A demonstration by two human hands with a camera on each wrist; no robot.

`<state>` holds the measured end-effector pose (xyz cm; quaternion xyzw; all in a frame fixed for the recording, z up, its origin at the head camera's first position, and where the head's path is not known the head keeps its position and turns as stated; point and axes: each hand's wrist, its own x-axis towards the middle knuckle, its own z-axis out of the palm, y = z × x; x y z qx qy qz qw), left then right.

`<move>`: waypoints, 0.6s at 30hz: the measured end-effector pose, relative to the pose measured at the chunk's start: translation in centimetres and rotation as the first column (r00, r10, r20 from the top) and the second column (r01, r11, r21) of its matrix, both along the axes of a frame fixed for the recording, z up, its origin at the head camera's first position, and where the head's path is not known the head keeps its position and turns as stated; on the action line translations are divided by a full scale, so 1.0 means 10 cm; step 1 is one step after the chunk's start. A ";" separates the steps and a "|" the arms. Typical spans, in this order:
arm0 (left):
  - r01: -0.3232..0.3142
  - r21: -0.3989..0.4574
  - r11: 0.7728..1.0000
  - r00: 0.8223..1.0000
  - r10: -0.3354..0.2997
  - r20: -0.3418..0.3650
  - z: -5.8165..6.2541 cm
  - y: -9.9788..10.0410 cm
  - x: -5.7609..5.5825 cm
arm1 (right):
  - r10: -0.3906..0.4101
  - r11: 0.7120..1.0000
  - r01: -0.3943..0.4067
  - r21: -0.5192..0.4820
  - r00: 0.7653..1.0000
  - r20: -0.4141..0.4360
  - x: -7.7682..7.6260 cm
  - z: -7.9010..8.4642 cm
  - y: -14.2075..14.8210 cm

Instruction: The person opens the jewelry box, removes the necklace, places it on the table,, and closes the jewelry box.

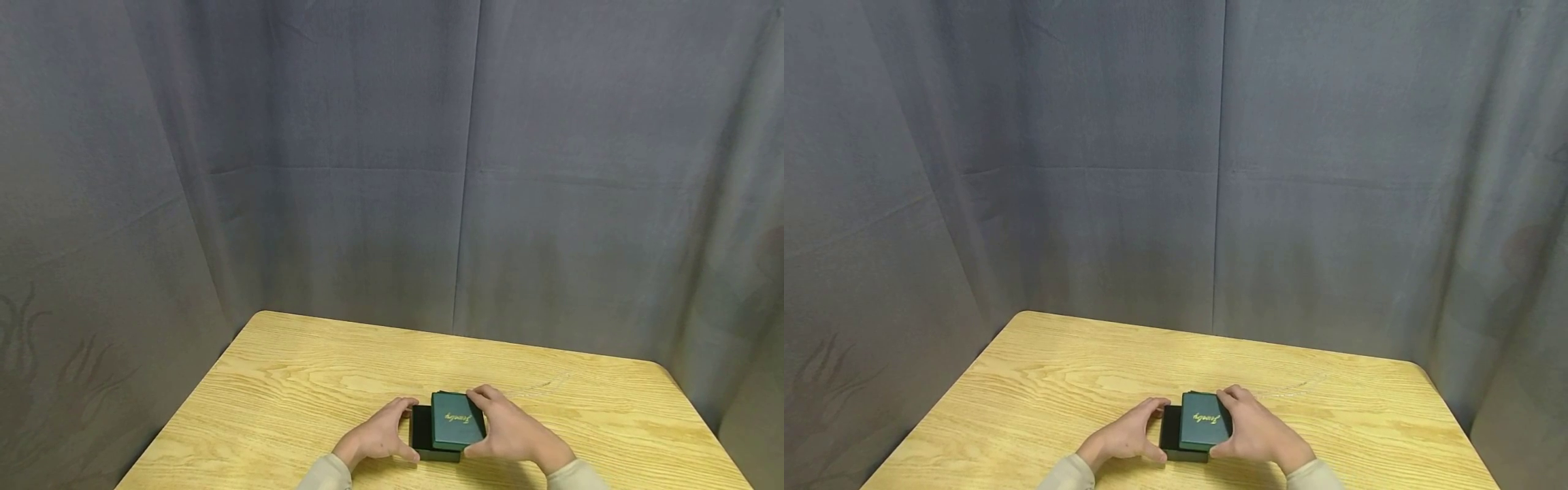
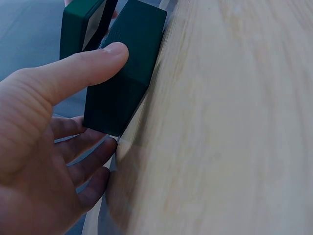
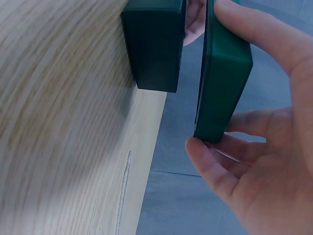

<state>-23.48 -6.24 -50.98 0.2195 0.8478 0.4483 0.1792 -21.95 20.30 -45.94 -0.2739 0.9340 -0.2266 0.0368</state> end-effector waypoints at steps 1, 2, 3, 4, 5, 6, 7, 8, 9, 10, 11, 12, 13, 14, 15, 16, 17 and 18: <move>0.002 -0.001 1.000 1.000 -0.002 -0.002 0.00 0.00 0.00 | 0.002 1.000 -0.002 0.004 1.000 -0.005 0.00 -0.01 0.00; 0.004 -0.004 1.000 1.000 -0.004 -0.003 -0.01 0.00 0.00 | 0.003 1.000 -0.003 0.005 1.000 -0.006 -0.01 -0.02 -0.01; 0.006 -0.004 1.000 1.000 -0.006 -0.006 -0.01 -0.01 -0.01 | 0.007 1.000 -0.007 0.007 1.000 -0.009 -0.01 -0.02 -0.02; 0.008 -0.005 1.000 1.000 -0.008 -0.006 -0.01 -0.01 0.00 | 0.012 1.000 -0.012 0.006 1.000 -0.010 -0.01 -0.03 -0.02; 0.010 -0.008 1.000 1.000 -0.010 -0.010 -0.01 -0.01 -0.01 | 0.017 1.000 -0.017 0.006 1.000 -0.010 -0.02 -0.03 -0.03; 0.011 -0.010 1.000 1.000 -0.011 -0.012 -0.01 -0.01 -0.01 | 0.021 1.000 -0.021 0.005 1.000 -0.007 -0.02 -0.04 -0.04; 0.012 -0.009 1.000 1.000 -0.012 -0.010 -0.01 -0.01 -0.01 | 0.024 1.000 -0.023 0.006 1.000 -0.005 -0.02 -0.04 -0.04; 0.013 -0.007 1.000 1.000 -0.013 -0.010 -0.01 -0.01 -0.01 | 0.028 1.000 -0.028 0.005 1.000 0.000 -0.02 -0.04 -0.05; 0.016 -0.007 1.000 1.000 -0.016 -0.012 -0.01 -0.02 -0.02 | 0.031 0.999 -0.031 0.006 1.000 0.001 -0.02 -0.04 -0.06; 0.016 -0.007 1.000 1.000 -0.016 -0.012 -0.01 -0.02 -0.02 | 0.033 0.999 -0.033 0.005 0.999 0.007 -0.02 -0.04 -0.06; 0.017 -0.008 1.000 1.000 -0.017 -0.016 -0.01 -0.02 -0.02 | 0.035 0.999 -0.035 0.007 0.999 0.010 -0.02 -0.04 -0.06; 0.017 -0.006 1.000 1.000 -0.017 -0.015 -0.01 -0.02 -0.02 | 0.035 0.999 -0.036 0.007 0.999 0.014 -0.03 -0.04 -0.07; 0.017 -0.005 1.000 1.000 -0.017 -0.018 -0.02 -0.02 -0.02 | 0.036 0.999 -0.036 0.007 0.999 0.017 -0.02 -0.05 -0.07; 0.017 -0.005 1.000 1.000 -0.017 -0.021 -0.02 -0.02 -0.02 | 0.036 0.999 -0.036 0.008 0.999 0.021 -0.03 -0.05 -0.08; 0.017 -0.005 1.000 1.000 -0.017 -0.023 -0.02 -0.02 -0.01 | 0.035 0.999 -0.035 0.009 0.999 0.024 -0.03 -0.05 -0.08; 0.015 -0.003 1.000 1.000 -0.015 -0.022 -0.03 -0.02 -0.01 | 0.033 0.999 -0.033 0.008 0.999 0.029 -0.03 -0.05 -0.09; 0.014 -0.002 1.000 1.000 -0.014 -0.022 -0.03 -0.02 -0.01 | 0.031 0.999 -0.031 0.008 0.999 0.033 -0.03 -0.06 -0.09; 0.013 0.001 1.000 1.000 -0.013 -0.019 -0.03 -0.02 -0.01 | 0.029 1.000 -0.029 0.005 0.999 0.036 -0.03 -0.06 -0.10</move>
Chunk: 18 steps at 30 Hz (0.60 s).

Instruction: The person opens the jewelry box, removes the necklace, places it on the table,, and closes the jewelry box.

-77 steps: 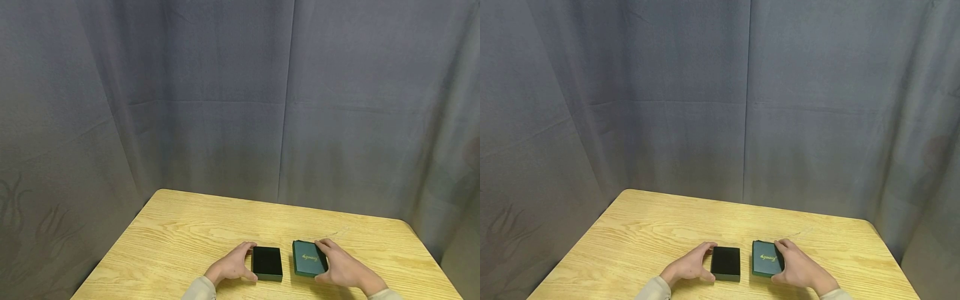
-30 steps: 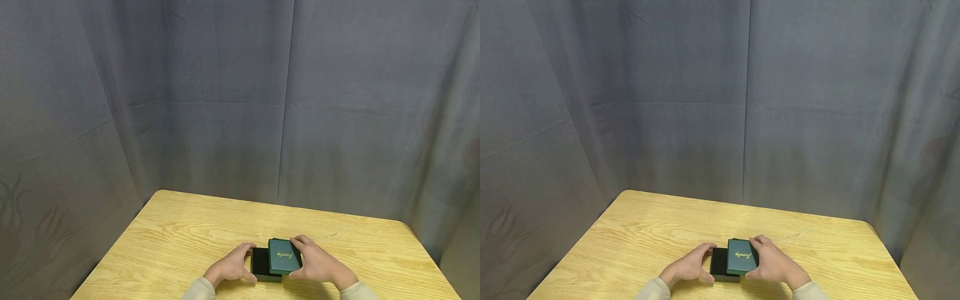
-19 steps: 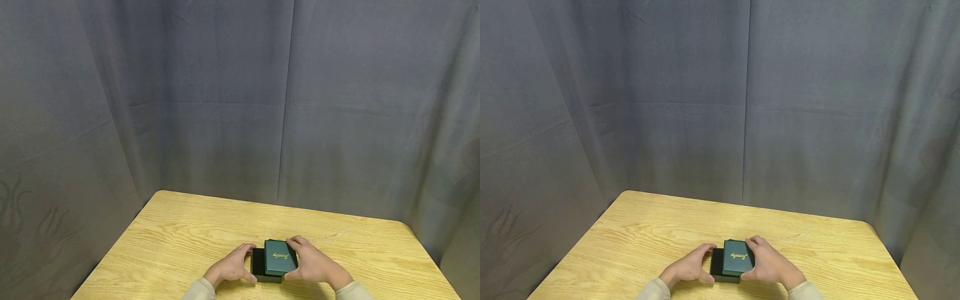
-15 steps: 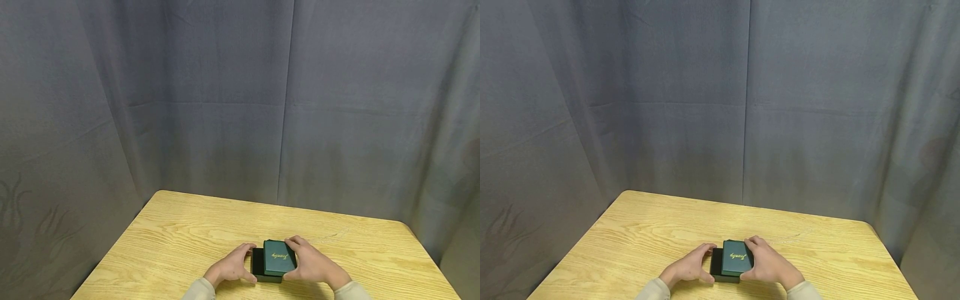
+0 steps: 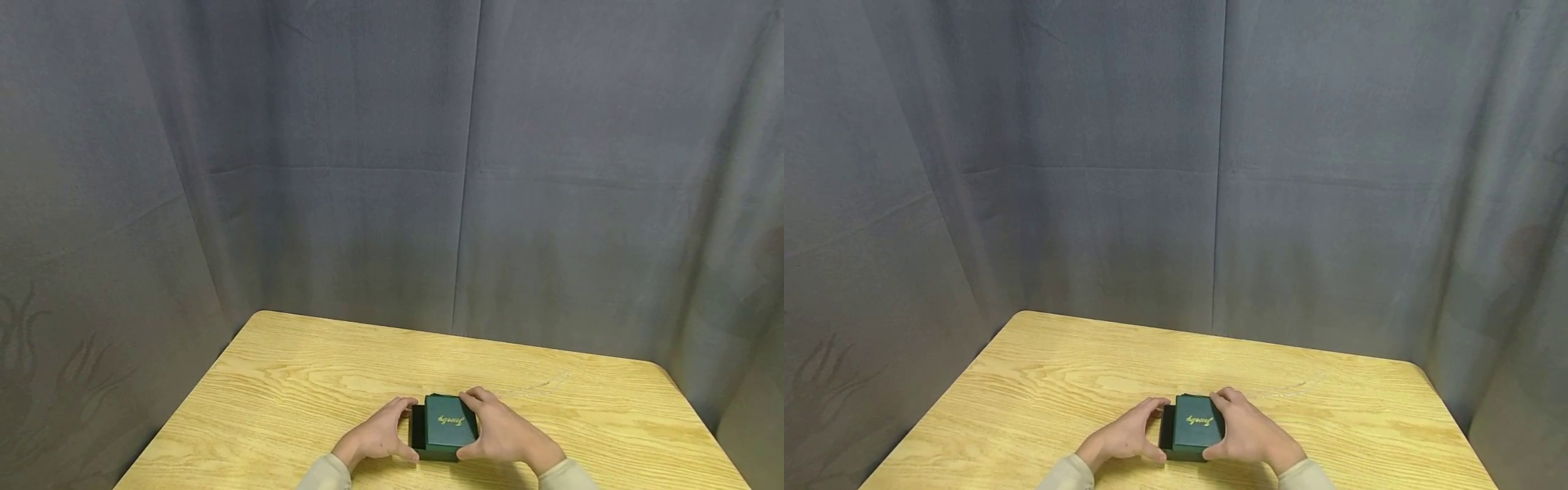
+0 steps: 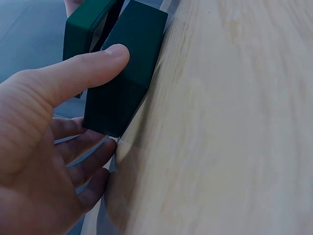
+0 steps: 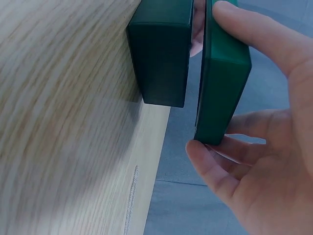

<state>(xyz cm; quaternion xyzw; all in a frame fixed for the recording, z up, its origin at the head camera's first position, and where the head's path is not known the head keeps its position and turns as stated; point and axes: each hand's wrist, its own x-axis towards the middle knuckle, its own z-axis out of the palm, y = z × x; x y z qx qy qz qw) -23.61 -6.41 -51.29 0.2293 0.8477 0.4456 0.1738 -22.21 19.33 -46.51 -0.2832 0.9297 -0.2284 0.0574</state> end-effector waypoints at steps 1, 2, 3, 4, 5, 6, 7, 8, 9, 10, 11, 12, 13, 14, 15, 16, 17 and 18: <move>-0.001 0.004 1.000 1.000 0.001 0.003 0.00 0.00 0.00 | -0.002 1.000 0.002 -0.002 1.000 0.003 0.00 0.00 -0.01; -0.001 0.008 1.000 1.000 0.001 0.010 -0.01 0.00 0.00 | -0.004 1.000 0.004 -0.003 1.000 0.004 0.00 0.00 -0.01; -0.001 0.010 1.000 1.000 0.001 0.014 -0.01 -0.01 -0.01 | -0.007 1.000 0.007 -0.001 1.000 0.006 0.00 -0.01 -0.02; -0.002 0.012 1.000 1.000 0.001 0.020 -0.01 -0.01 -0.01 | -0.010 1.000 0.010 0.002 1.000 0.005 0.00 -0.01 -0.02; -0.003 0.014 1.000 1.000 0.003 0.024 -0.01 -0.01 -0.01 | -0.012 1.000 0.012 0.006 1.000 0.005 0.00 -0.02 -0.03; -0.005 0.015 1.000 1.000 0.004 0.029 -0.01 -0.01 -0.01 | -0.014 1.000 0.014 0.005 1.000 0.005 0.00 -0.02 -0.03; -0.006 0.015 1.000 0.999 0.006 0.032 -0.02 -0.01 -0.02 | -0.016 1.000 0.016 0.008 1.000 0.006 0.00 -0.03 -0.03; -0.008 0.014 1.000 0.999 0.008 0.035 -0.02 -0.01 -0.02 | -0.018 1.000 0.018 0.012 1.000 0.007 -0.01 -0.03 -0.04; -0.010 0.013 1.000 0.999 0.010 0.035 -0.02 -0.01 -0.02 | -0.020 1.000 0.020 0.012 1.000 0.008 -0.01 -0.04 -0.04; -0.011 0.012 1.000 0.999 0.011 0.036 -0.02 0.00 -0.02 | -0.021 1.000 0.021 0.013 1.000 0.009 -0.01 -0.04 -0.05; -0.010 0.011 1.000 0.999 0.010 0.034 -0.03 0.00 -0.02 | -0.022 1.000 0.022 0.011 1.000 0.012 -0.01 -0.04 -0.05; -0.009 0.013 1.000 0.999 0.009 0.032 -0.03 0.00 -0.03 | -0.024 1.000 0.023 0.010 1.000 0.014 -0.01 -0.04 -0.05; -0.006 0.013 1.000 1.000 0.006 0.028 -0.02 0.00 -0.03 | -0.025 1.000 0.025 0.015 1.000 0.015 -0.01 -0.05 -0.05; -0.005 0.014 1.000 1.000 0.004 0.026 -0.02 0.00 -0.03 | -0.026 1.000 0.025 0.017 1.000 0.016 -0.01 -0.05 -0.05; -0.001 0.013 1.000 1.000 0.001 0.022 -0.02 0.00 -0.02 | -0.027 0.999 0.027 0.019 0.999 0.017 -0.01 -0.05 -0.05; 0.000 0.013 1.000 1.000 0.000 0.021 -0.01 0.00 -0.02 | -0.028 0.999 0.028 0.021 0.999 0.020 -0.01 -0.06 -0.05; 0.001 0.013 1.000 1.000 -0.001 0.019 -0.01 0.00 -0.02 | -0.029 0.999 0.029 0.021 0.999 0.022 -0.01 -0.06 -0.05; 0.000 0.014 1.000 1.000 -0.001 0.019 -0.01 0.00 -0.01 | -0.030 0.999 0.030 0.022 0.999 0.022 -0.01 -0.07 -0.05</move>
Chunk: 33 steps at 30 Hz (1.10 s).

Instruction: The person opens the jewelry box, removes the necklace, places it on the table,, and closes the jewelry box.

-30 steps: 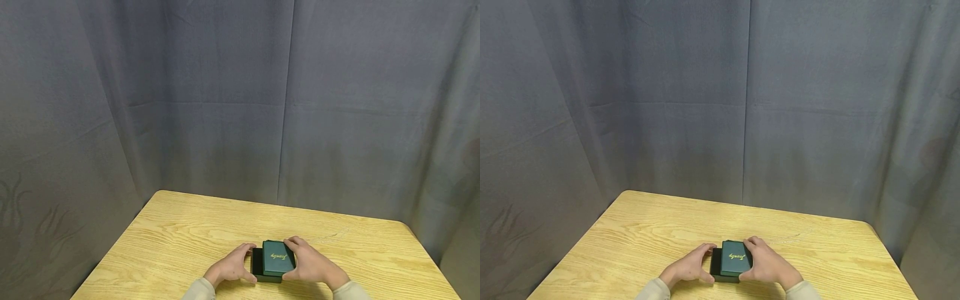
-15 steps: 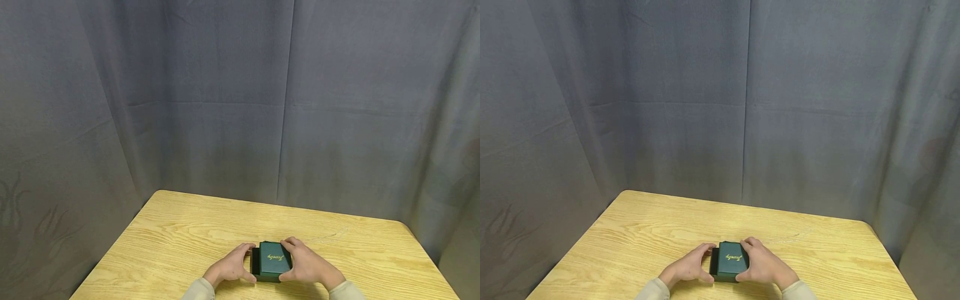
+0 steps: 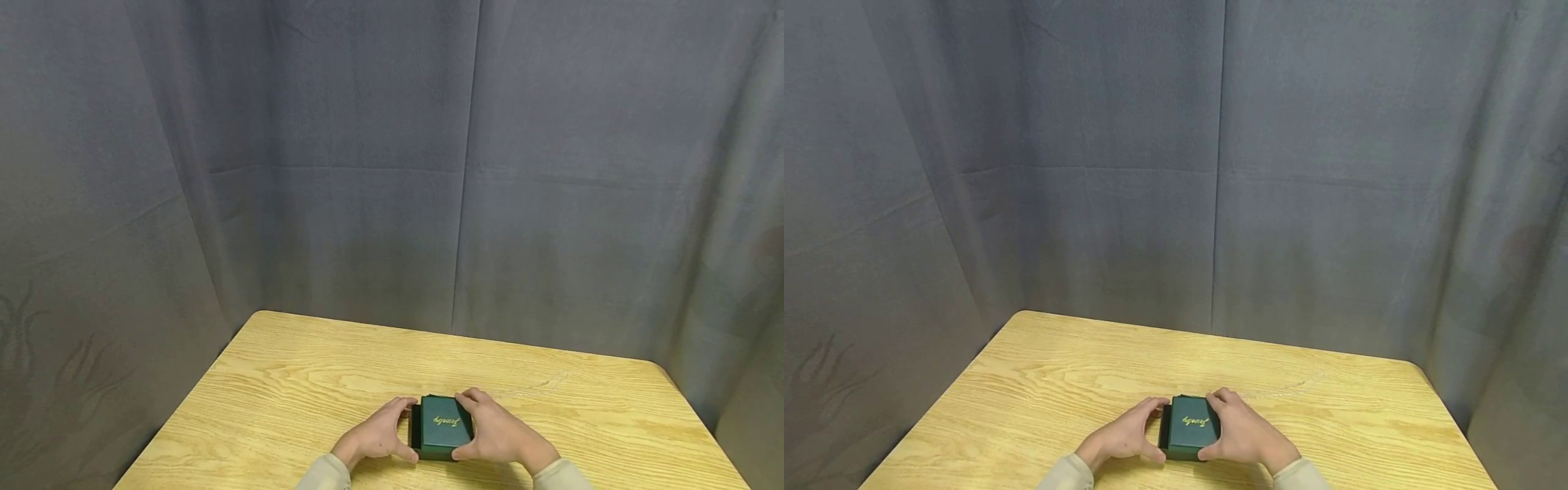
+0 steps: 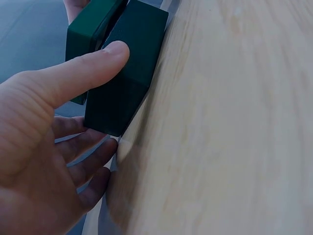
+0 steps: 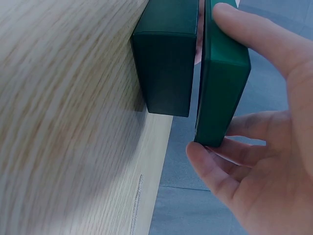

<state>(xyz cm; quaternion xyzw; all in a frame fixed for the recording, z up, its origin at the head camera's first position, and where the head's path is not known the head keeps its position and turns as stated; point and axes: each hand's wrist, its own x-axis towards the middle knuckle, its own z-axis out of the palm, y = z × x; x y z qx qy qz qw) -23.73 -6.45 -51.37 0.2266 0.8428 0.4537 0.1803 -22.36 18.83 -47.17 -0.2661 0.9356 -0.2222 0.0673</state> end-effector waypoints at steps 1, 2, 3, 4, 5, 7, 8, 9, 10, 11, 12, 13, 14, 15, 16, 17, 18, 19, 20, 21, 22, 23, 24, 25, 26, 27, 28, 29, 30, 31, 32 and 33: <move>0.000 -0.003 1.000 1.000 0.000 -0.003 0.00 0.00 0.00 | 0.000 1.000 0.000 0.000 1.000 0.000 0.00 0.00 0.00; -0.002 -0.002 1.000 1.000 0.002 0.000 0.01 0.00 0.01 | 0.000 1.000 0.000 0.001 1.000 0.000 0.00 0.00 0.00; -0.003 -0.003 1.000 1.000 0.003 -0.002 0.01 0.00 0.01 | 0.000 1.000 0.000 0.000 1.000 0.000 0.00 0.00 0.00; -0.005 -0.002 1.000 1.000 0.005 0.001 0.01 0.00 0.02 | 0.001 1.000 -0.001 0.001 1.000 0.000 0.00 -0.01 0.00; -0.006 -0.002 1.000 1.000 0.006 0.000 0.01 0.00 0.02 | 0.003 1.000 -0.003 0.001 1.000 0.001 -0.01 -0.01 -0.01; -0.009 -0.003 1.000 1.000 0.009 0.002 0.02 0.00 0.03 | 0.005 1.000 -0.005 0.002 1.000 -0.001 -0.01 -0.01 -0.01; -0.010 0.000 1.000 1.000 0.010 0.004 0.02 0.01 0.03 | 0.005 1.000 -0.005 0.002 1.000 -0.001 -0.01 -0.01 -0.02; -0.011 -0.001 1.000 1.000 0.011 0.004 0.02 0.01 0.03 | 0.007 1.000 -0.007 0.000 1.000 -0.001 -0.01 -0.01 -0.02; -0.011 0.001 1.000 1.000 0.011 0.006 0.02 0.01 0.03 | 0.009 1.000 -0.009 0.001 1.000 0.000 -0.01 -0.01 -0.02; -0.011 0.002 1.000 1.000 0.011 0.005 0.02 0.01 0.03 | 0.010 1.000 -0.010 -0.001 1.000 0.003 -0.01 -0.01 -0.03; -0.011 0.002 1.000 1.000 0.011 0.004 0.03 0.01 0.03 | 0.011 1.000 -0.011 0.000 1.000 0.003 -0.01 -0.01 -0.03; -0.011 0.000 1.000 1.000 0.011 0.002 0.03 0.01 0.03 | 0.014 1.000 -0.014 -0.001 1.000 0.005 -0.01 -0.01 -0.03; -0.012 0.001 1.000 1.000 0.012 0.000 0.03 0.01 0.03 | 0.016 1.000 -0.016 -0.003 1.000 0.009 -0.01 -0.01 -0.04; -0.013 0.000 1.000 1.000 0.013 -0.003 0.02 0.01 0.03 | 0.019 1.000 -0.019 -0.003 1.000 0.010 -0.01 -0.02 -0.04; -0.013 -0.002 1.000 1.000 0.013 -0.007 0.02 0.01 0.03 | 0.021 1.000 -0.021 -0.007 1.000 0.011 -0.02 -0.02 -0.05; -0.014 -0.004 1.000 1.000 0.013 -0.012 0.02 0.02 0.03 | 0.024 1.000 -0.024 -0.011 1.000 0.011 -0.02 -0.03 -0.05; -0.014 -0.005 1.000 1.000 0.014 -0.016 0.02 0.02 0.03 | 0.027 1.000 -0.027 -0.012 1.000 0.009 -0.02 -0.03 -0.06; -0.014 -0.007 1.000 1.000 0.014 -0.020 0.01 0.02 0.03 | 0.030 0.999 -0.030 -0.012 1.000 0.009 -0.03 -0.04 -0.06; -0.014 -0.008 1.000 1.000 0.013 -0.023 0.00 0.02 0.02 | 0.033 0.999 -0.033 -0.013 0.999 0.008 -0.03 -0.04 -0.06; -0.013 -0.009 1.000 1.000 0.013 -0.024 0.00 0.02 0.02 | 0.036 0.999 -0.036 -0.012 0.999 0.007 -0.03 -0.05 -0.06; -0.011 -0.010 1.000 1.000 0.011 -0.026 -0.01 0.02 0.02 | 0.040 0.999 -0.039 -0.013 0.999 0.007 -0.03 -0.05 -0.06; -0.010 -0.008 1.000 1.000 0.009 -0.025 -0.01 0.02 0.02 | 0.042 0.999 -0.042 -0.011 0.999 0.008 -0.03 -0.06 -0.07; -0.008 -0.007 1.000 1.000 0.008 -0.025 -0.01 0.02 0.01 | 0.045 0.999 -0.045 -0.007 0.999 0.005 -0.03 -0.06 -0.07; -0.006 -0.004 1.000 1.000 0.006 -0.023 -0.02 0.02 0.01 | 0.049 0.999 -0.049 -0.006 0.999 0.004 -0.03 -0.06 -0.07; -0.004 -0.002 1.000 1.000 0.004 -0.021 -0.02 0.02 0.01 | 0.053 0.999 -0.053 -0.005 0.999 0.000 -0.03 -0.06 -0.08; -0.002 0.001 1.000 1.000 0.002 -0.021 -0.02 0.02 0.01 | 0.056 0.998 -0.056 -0.004 0.998 -0.001 -0.03 -0.06 -0.08; 0.000 0.003 1.000 1.000 0.000 -0.019 -0.01 0.02 0.01 | 0.058 0.998 -0.058 -0.005 0.998 -0.001 -0.03 -0.05 -0.09; 0.000 0.003 1.000 1.000 0.000 -0.017 -0.01 0.02 0.01 | 0.060 0.998 -0.060 -0.004 0.998 -0.003 -0.03 -0.04 -0.10; 0.000 0.003 1.000 1.000 0.000 -0.017 -0.01 0.02 0.01 | 0.061 0.998 -0.061 -0.001 0.998 -0.007 -0.02 -0.04 -0.11; 0.001 0.002 1.000 1.000 -0.001 -0.016 0.00 0.02 0.01 | 0.062 0.998 -0.062 -0.001 0.998 -0.008 -0.02 -0.03 -0.12; 0.001 -0.001 1.000 1.000 -0.001 -0.016 0.00 0.02 0.01 | 0.063 0.998 -0.063 0.001 0.998 -0.011 -0.02 -0.03 -0.12; 0.000 -0.007 1.000 1.000 -0.001 -0.019 0.00 0.01 0.01 | 0.062 0.998 -0.062 0.001 0.998 -0.014 -0.02 -0.03 -0.13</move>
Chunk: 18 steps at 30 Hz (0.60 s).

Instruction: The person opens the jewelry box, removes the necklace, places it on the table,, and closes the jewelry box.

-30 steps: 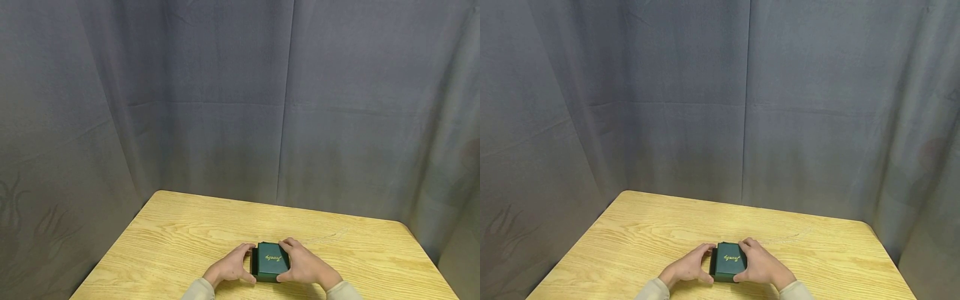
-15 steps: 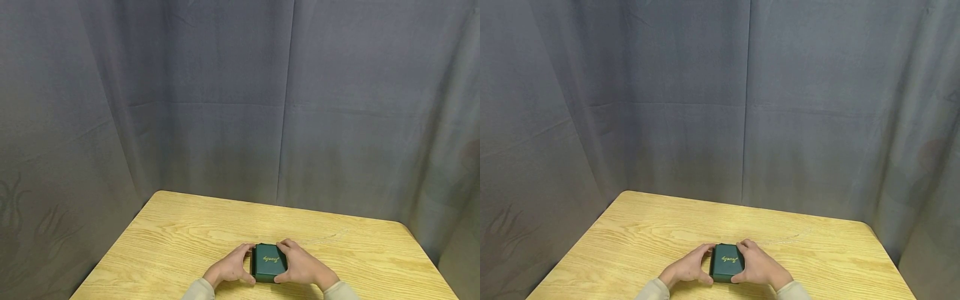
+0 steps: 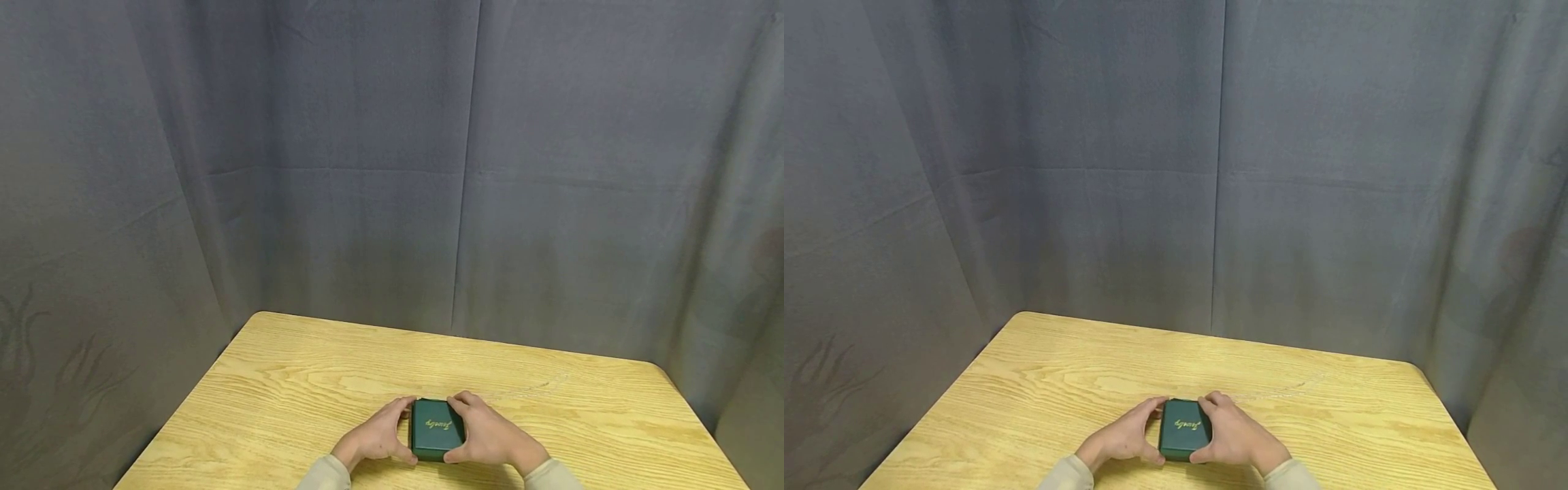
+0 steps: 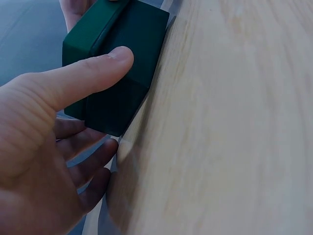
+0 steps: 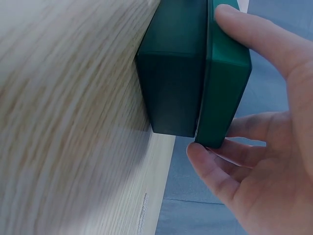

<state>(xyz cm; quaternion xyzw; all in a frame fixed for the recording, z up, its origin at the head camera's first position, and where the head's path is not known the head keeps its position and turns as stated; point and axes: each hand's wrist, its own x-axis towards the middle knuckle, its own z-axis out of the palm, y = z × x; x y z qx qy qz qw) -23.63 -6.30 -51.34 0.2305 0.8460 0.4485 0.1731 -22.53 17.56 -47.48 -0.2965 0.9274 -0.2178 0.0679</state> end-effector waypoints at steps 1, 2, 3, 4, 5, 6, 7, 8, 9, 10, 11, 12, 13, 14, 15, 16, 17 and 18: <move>0.000 -0.004 1.000 1.000 0.000 -0.002 0.00 0.00 0.00 | -0.001 1.000 0.001 0.002 1.000 -0.004 0.00 0.00 0.00; 0.000 -0.007 1.000 1.000 0.000 -0.005 0.00 0.00 0.00 | -0.001 1.000 0.001 0.005 1.000 -0.009 0.00 0.00 -0.01; 0.001 -0.010 1.000 1.000 -0.001 -0.010 0.00 0.00 0.00 | -0.001 1.000 0.001 0.006 1.000 -0.012 0.00 0.00 -0.01; 0.002 -0.012 1.000 1.000 -0.002 -0.014 0.00 0.00 0.00 | -0.002 1.000 0.002 0.007 1.000 -0.013 0.00 -0.01 -0.01; 0.004 -0.013 1.000 1.000 -0.004 -0.018 0.00 0.00 0.00 | -0.004 1.000 0.004 0.010 1.000 -0.014 0.00 -0.01 -0.01; 0.005 -0.015 1.000 1.000 -0.005 -0.021 0.00 -0.01 0.00 | -0.005 1.000 0.005 0.011 1.000 -0.014 0.00 -0.01 -0.02; 0.006 -0.014 1.000 1.000 -0.007 -0.021 0.00 -0.01 0.00 | -0.004 1.000 0.004 0.011 1.000 -0.015 0.00 -0.01 -0.02; 0.007 -0.011 1.000 1.000 -0.007 -0.020 0.00 -0.01 0.00 | -0.005 1.000 0.005 0.011 1.000 -0.014 0.00 -0.02 -0.02; 0.008 -0.010 1.000 1.000 -0.008 -0.019 0.00 -0.01 0.00 | -0.006 1.000 0.006 0.010 1.000 -0.012 0.00 -0.02 -0.02; 0.009 -0.008 1.000 1.000 -0.009 -0.017 0.00 -0.01 0.00 | -0.006 1.000 0.006 0.010 1.000 -0.012 -0.01 -0.02 -0.02; 0.010 -0.008 1.000 1.000 -0.010 -0.017 0.00 0.00 0.00 | -0.006 1.000 0.006 0.009 1.000 -0.011 -0.01 -0.02 -0.02; 0.011 -0.006 1.000 1.000 -0.011 -0.017 0.01 0.00 -0.01 | -0.007 1.000 0.007 0.008 1.000 -0.010 -0.02 -0.02 -0.02; 0.010 -0.004 1.000 1.000 -0.010 -0.016 0.01 0.00 -0.01 | -0.008 1.000 0.009 0.008 1.000 -0.008 -0.02 -0.02 -0.02; 0.011 -0.003 1.000 1.000 -0.011 -0.017 0.01 0.00 -0.01 | -0.011 1.000 0.011 0.007 1.000 -0.005 -0.02 -0.02 -0.02; 0.011 -0.003 1.000 1.000 -0.011 -0.017 0.01 0.00 -0.01 | -0.013 1.000 0.013 0.005 1.000 -0.003 -0.02 -0.02 -0.02; 0.012 -0.001 1.000 1.000 -0.012 -0.019 0.00 0.00 -0.01 | -0.014 1.000 0.014 0.003 1.000 -0.001 -0.02 -0.03 -0.02; 0.010 0.001 1.000 1.000 -0.010 -0.016 0.01 0.00 -0.01 | -0.016 1.000 0.016 0.003 1.000 -0.003 -0.02 -0.03 -0.02; 0.010 0.004 1.000 1.000 -0.010 -0.015 0.01 -0.01 -0.01 | -0.018 1.000 0.018 0.003 1.000 -0.002 -0.03 -0.03 -0.02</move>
